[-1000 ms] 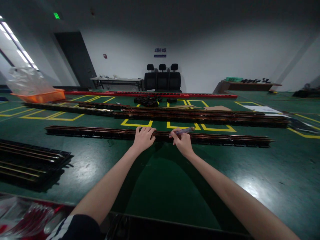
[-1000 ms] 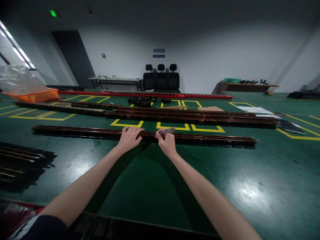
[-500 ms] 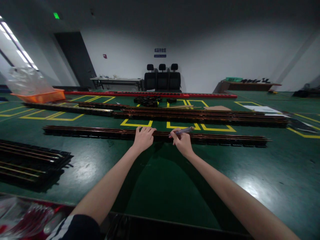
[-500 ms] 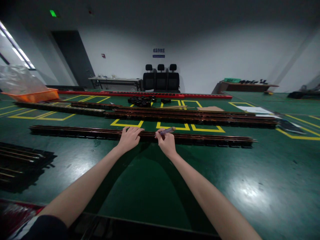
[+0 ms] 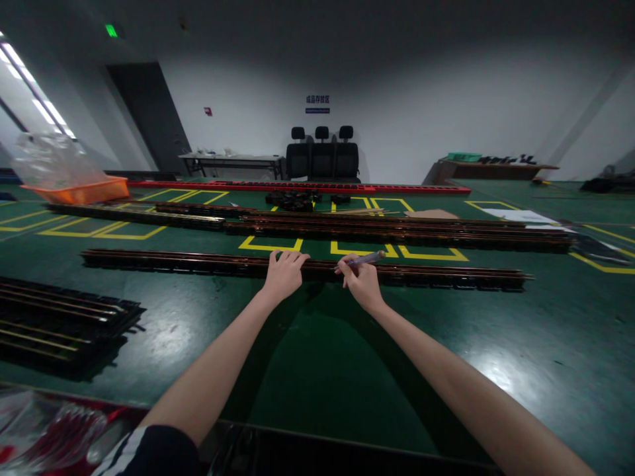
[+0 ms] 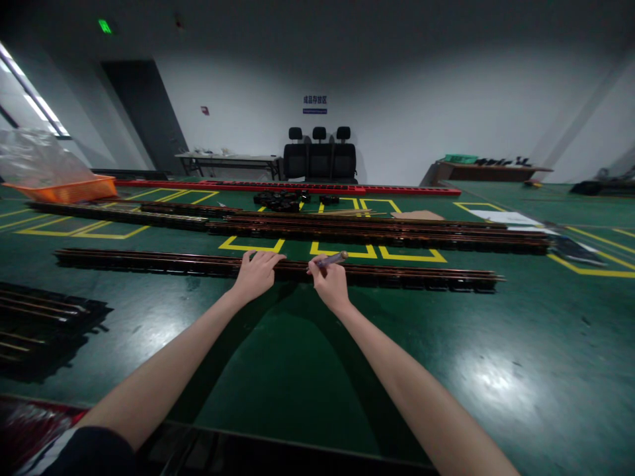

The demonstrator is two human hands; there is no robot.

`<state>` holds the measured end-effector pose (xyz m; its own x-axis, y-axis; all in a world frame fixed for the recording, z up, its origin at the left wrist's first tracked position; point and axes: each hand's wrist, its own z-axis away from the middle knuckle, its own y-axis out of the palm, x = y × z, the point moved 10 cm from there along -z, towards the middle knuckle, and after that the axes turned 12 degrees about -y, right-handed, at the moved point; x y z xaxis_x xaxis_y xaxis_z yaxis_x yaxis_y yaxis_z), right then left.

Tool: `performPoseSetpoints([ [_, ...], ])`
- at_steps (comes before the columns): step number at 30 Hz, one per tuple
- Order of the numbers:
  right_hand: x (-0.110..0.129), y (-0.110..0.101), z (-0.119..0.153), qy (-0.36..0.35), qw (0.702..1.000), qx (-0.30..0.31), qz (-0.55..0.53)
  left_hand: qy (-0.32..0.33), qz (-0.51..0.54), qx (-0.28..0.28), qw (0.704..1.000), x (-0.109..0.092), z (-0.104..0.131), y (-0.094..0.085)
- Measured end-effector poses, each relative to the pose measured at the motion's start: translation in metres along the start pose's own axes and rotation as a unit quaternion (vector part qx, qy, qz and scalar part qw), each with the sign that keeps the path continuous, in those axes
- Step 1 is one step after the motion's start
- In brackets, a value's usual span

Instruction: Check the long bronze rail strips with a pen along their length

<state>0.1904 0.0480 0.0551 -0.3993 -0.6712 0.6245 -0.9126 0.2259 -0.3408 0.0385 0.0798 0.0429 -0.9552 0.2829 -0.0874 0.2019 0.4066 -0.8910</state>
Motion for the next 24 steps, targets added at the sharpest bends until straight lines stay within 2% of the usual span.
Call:
performPoseSetpoints([
  [6,-0.0006,-0.0034,0.0005,0.006,1.000,-0.012,0.003,0.001,-0.002,0.000,1.000,0.0001,-0.0009,0.0014],
  [18,-0.0022,-0.0007,-0.0003,0.002,1.000,0.005,0.018,-0.001,-0.012,0.000,1.000,0.0019,-0.0007,0.0003],
  [24,-0.0020,-0.0045,0.0009,0.008,1.000,-0.015,0.016,0.002,-0.010,0.002,1.000,0.0029,-0.0013,0.0024],
])
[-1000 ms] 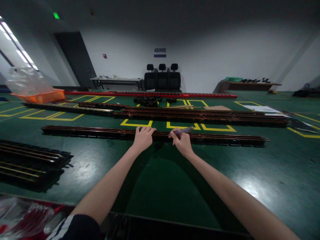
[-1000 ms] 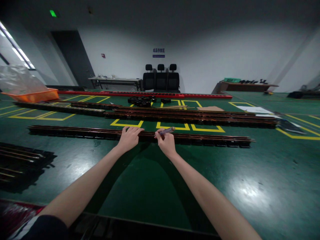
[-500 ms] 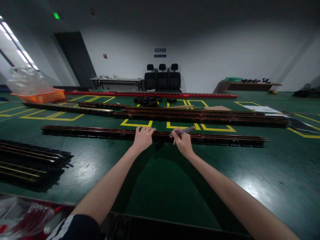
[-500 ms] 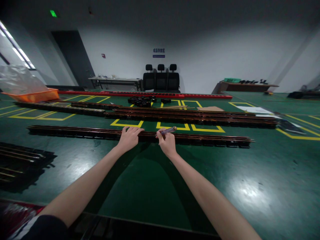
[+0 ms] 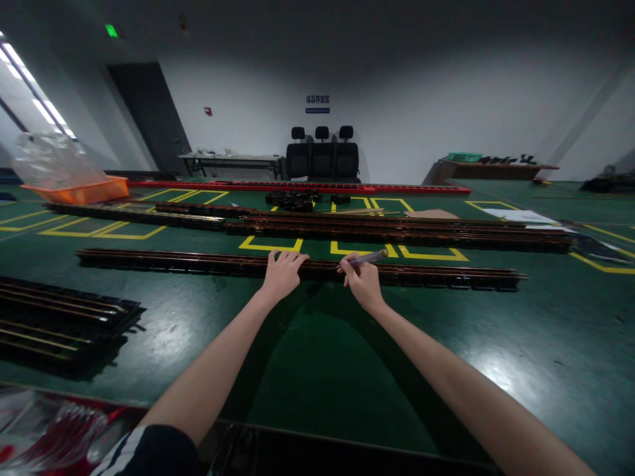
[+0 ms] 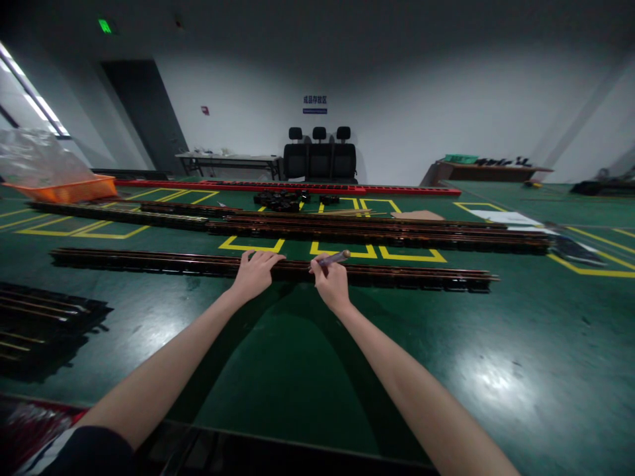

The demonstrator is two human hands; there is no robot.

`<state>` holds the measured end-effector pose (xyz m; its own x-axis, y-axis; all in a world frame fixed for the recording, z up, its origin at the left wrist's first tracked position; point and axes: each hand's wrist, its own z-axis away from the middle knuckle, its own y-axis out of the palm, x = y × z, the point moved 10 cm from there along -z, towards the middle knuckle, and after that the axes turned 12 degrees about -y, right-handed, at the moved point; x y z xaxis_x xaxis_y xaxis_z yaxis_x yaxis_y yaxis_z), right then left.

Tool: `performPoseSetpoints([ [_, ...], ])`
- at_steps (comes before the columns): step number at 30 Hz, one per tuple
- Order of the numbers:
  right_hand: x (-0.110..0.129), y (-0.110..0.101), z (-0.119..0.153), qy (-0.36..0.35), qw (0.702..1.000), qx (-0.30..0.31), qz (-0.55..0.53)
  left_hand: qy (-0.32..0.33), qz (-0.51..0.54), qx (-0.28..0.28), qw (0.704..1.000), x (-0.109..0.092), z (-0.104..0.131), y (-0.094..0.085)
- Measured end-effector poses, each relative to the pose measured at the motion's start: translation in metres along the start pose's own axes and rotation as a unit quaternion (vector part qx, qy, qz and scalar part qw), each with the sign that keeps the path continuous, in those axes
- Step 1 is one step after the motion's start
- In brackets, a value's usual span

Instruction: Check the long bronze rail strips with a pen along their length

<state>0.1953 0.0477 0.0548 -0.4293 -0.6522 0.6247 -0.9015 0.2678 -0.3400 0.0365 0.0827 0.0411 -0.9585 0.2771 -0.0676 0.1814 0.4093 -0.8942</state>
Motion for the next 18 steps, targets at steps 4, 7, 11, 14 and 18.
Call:
performPoseSetpoints([
  [4,-0.0001,-0.0003,0.0001,0.002,1.000,-0.004,-0.011,0.000,-0.001,-0.004,1.000,0.0002,0.0001,-0.0001],
  [7,-0.0005,0.0022,-0.0004,0.000,1.000,0.008,-0.011,-0.001,0.002,-0.002,1.000,0.0003,0.0003,-0.0002],
  [11,-0.0005,0.0034,-0.0013,-0.004,1.000,0.013,-0.012,-0.002,0.002,-0.001,1.000,0.0005,0.0003,-0.0004],
  [14,-0.0012,0.0045,-0.0012,0.000,1.000,0.016,-0.022,-0.003,0.000,0.000,1.000,0.0010,0.0004,0.0006],
  [18,-0.0042,0.0050,-0.0008,0.010,1.000,0.016,-0.024,0.002,0.000,0.009,1.000,0.0013,0.0008,0.0033],
])
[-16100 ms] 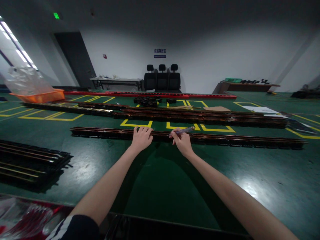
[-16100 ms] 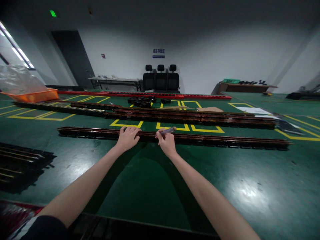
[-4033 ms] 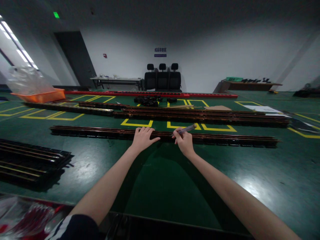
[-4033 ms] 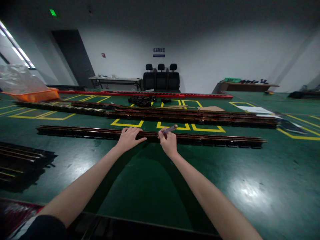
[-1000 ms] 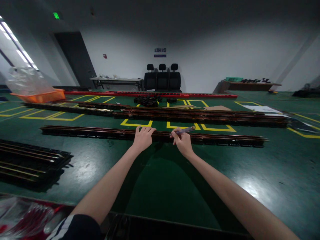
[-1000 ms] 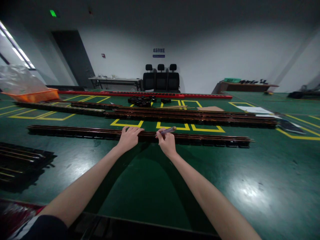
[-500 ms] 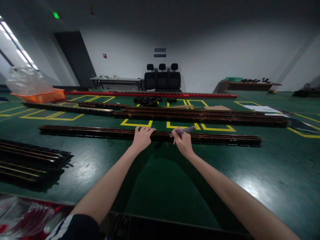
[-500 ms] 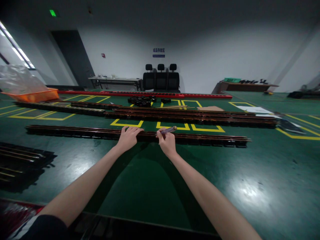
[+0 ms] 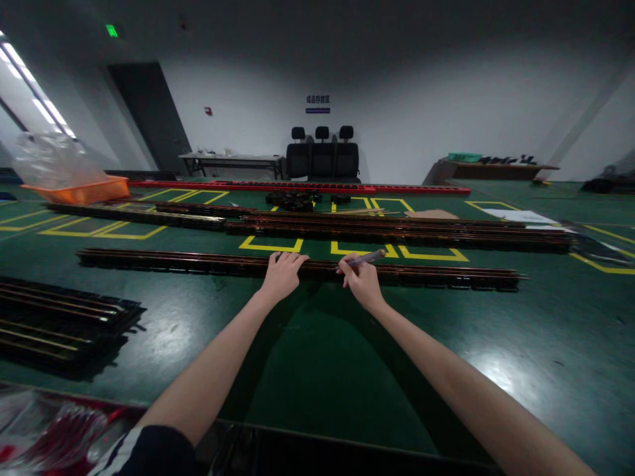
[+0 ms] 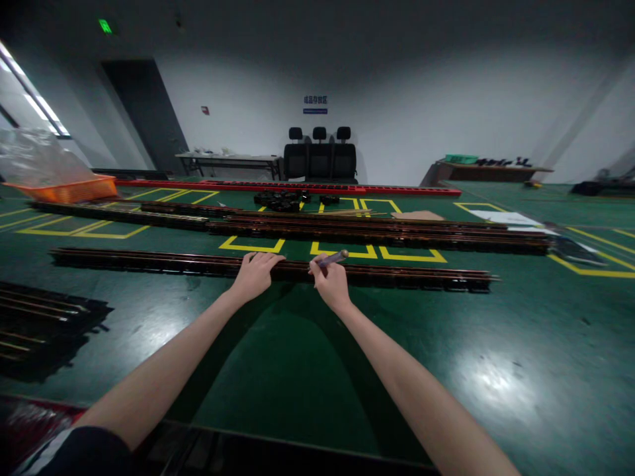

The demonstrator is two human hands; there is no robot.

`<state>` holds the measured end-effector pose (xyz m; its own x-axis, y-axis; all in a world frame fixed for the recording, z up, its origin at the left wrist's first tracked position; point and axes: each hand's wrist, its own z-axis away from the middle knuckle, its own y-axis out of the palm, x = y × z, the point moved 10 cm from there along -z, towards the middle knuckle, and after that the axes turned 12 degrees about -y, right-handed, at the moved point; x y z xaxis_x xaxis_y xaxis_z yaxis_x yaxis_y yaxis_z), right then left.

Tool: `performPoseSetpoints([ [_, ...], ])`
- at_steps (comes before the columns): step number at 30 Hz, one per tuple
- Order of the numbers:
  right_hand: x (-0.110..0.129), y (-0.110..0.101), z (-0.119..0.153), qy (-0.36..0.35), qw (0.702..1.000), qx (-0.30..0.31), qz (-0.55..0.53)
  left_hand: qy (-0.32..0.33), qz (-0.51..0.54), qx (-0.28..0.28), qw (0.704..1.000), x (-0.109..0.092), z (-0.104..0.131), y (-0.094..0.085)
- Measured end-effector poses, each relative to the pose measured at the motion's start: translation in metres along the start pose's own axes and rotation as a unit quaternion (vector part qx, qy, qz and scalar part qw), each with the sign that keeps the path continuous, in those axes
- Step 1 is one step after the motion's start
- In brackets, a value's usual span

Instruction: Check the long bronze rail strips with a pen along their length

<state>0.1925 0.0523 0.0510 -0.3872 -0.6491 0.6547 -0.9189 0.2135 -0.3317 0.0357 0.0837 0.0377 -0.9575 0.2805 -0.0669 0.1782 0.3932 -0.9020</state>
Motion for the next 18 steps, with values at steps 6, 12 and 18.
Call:
performPoseSetpoints([
  [6,-0.0014,0.0004,0.0002,0.004,1.000,0.002,-0.001,0.008,0.001,0.005,1.000,0.0022,0.0005,0.0009],
  [12,0.0010,-0.0001,0.0000,0.004,1.000,0.006,0.001,0.016,0.008,0.019,1.000,0.0036,-0.0006,0.0046],
  [18,0.0012,0.0003,-0.0001,0.000,1.000,0.009,0.004,0.012,0.014,0.030,0.999,0.0030,-0.0002,0.0021],
])
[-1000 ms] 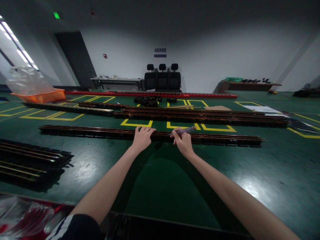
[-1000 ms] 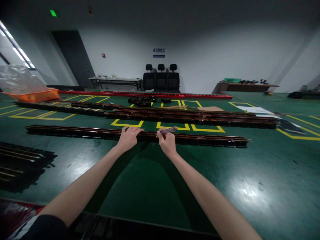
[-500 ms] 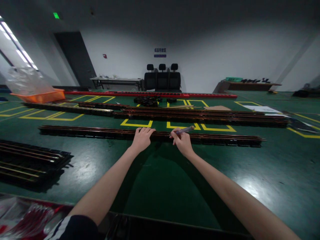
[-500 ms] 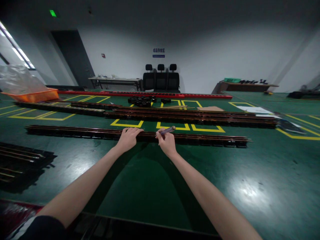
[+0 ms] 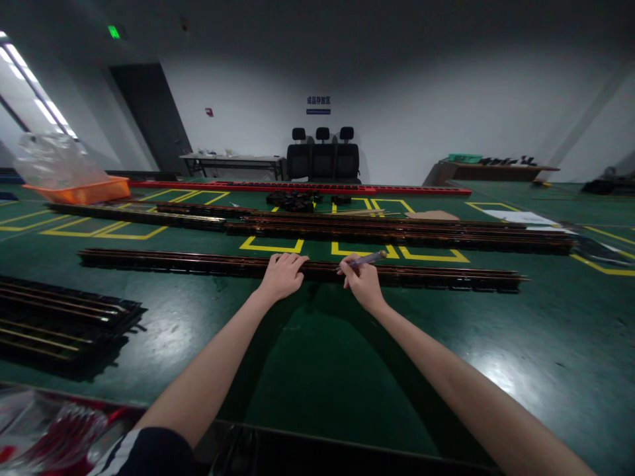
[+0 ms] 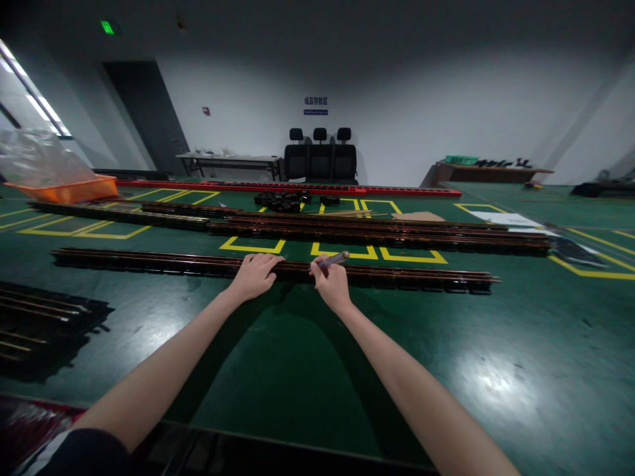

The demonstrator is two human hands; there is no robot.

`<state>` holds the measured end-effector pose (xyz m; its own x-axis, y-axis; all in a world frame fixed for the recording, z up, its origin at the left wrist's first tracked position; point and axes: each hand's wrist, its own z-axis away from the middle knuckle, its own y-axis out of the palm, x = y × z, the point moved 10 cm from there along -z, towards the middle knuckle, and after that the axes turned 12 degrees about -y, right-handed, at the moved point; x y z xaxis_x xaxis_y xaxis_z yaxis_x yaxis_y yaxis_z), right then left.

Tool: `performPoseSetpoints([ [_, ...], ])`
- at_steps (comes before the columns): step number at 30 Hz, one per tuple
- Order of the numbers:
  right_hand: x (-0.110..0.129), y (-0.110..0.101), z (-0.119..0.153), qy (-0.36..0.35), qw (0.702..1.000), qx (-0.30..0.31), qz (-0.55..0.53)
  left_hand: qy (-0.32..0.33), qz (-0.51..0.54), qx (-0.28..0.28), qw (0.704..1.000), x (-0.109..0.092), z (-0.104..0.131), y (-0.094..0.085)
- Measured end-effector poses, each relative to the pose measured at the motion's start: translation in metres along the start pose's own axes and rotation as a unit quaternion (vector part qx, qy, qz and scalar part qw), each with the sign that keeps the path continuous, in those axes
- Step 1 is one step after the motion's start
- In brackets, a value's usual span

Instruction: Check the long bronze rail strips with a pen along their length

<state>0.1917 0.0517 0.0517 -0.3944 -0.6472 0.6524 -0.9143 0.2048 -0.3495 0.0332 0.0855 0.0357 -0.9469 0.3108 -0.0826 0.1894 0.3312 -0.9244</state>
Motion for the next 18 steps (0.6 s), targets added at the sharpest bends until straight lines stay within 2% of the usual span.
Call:
performPoseSetpoints([
  [11,0.0000,-0.0008,-0.0005,-0.004,1.000,-0.012,-0.003,-0.005,0.002,-0.031,1.000,-0.0036,0.0017,-0.0069],
  [18,0.0002,-0.0010,-0.0002,-0.003,1.000,-0.013,-0.007,-0.008,-0.005,-0.034,0.999,-0.0024,0.0005,-0.0041],
])
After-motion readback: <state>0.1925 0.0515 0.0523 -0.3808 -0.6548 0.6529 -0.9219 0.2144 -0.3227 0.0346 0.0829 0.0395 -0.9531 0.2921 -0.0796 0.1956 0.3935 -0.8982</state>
